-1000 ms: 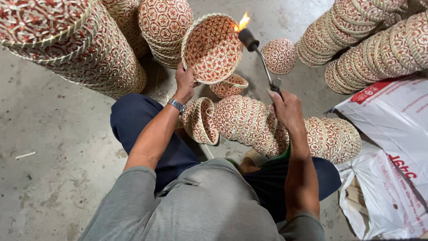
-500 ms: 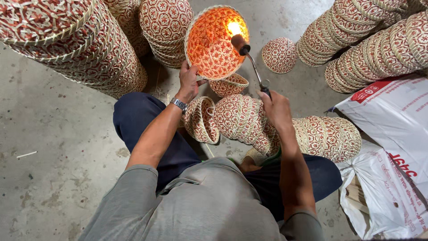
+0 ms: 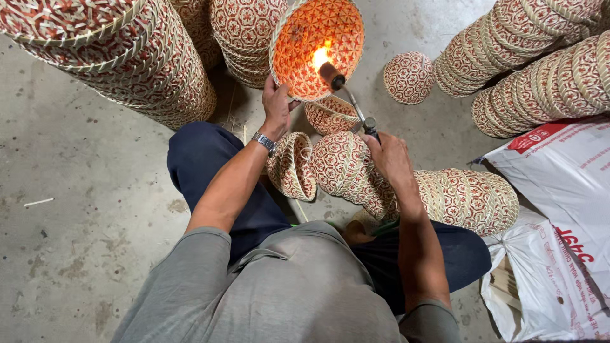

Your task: The person sits on the floor and uses a handheld blowtorch to apply heat to the interior and exterior surfaces of woven baskets. They rotate the baskets to ensure even coverage and place treated items back into stacks.

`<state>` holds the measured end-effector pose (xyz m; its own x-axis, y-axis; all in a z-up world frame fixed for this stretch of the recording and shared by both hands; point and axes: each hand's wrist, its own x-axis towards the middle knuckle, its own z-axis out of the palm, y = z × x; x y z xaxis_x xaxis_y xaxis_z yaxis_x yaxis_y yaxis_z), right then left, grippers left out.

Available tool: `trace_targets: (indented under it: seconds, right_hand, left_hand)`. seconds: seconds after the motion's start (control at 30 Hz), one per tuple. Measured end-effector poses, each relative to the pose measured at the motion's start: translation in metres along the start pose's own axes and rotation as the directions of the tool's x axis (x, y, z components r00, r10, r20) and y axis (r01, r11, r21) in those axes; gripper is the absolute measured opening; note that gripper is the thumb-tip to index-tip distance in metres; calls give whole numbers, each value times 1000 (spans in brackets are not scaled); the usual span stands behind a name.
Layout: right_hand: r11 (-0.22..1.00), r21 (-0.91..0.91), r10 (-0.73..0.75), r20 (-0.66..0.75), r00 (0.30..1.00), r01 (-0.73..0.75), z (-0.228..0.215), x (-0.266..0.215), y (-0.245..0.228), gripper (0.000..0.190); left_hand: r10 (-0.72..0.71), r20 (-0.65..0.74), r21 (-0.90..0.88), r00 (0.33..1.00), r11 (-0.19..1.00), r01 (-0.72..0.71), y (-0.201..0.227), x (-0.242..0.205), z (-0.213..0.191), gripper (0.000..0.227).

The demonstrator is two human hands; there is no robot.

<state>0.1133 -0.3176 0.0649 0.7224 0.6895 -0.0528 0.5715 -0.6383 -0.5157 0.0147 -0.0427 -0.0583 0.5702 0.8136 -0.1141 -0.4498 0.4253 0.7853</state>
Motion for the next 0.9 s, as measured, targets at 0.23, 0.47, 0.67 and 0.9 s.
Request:
trace_targets:
  seconds: [0.23, 0.47, 0.67, 0.9]
  right_hand:
    - [991, 104, -90, 109, 990, 79, -4, -2, -23, 44]
    - [998, 65, -10, 116, 993, 3, -14, -19, -26, 52]
    - [999, 33, 37, 23, 999, -38, -18, -28, -22, 50]
    - [996, 55, 58, 99, 993, -64, -25, -41, -12, 52]
  left_hand:
    - [55, 2, -23, 998, 998, -55, -23, 15, -12, 52]
    - [207, -96, -110, 974, 970, -217, -34, 31, -26, 54]
    - [142, -173, -29, 975, 988, -149, -22, 25, -17, 56]
    - [117, -133, -127, 984, 983, -134, -5, 17, -13, 57]
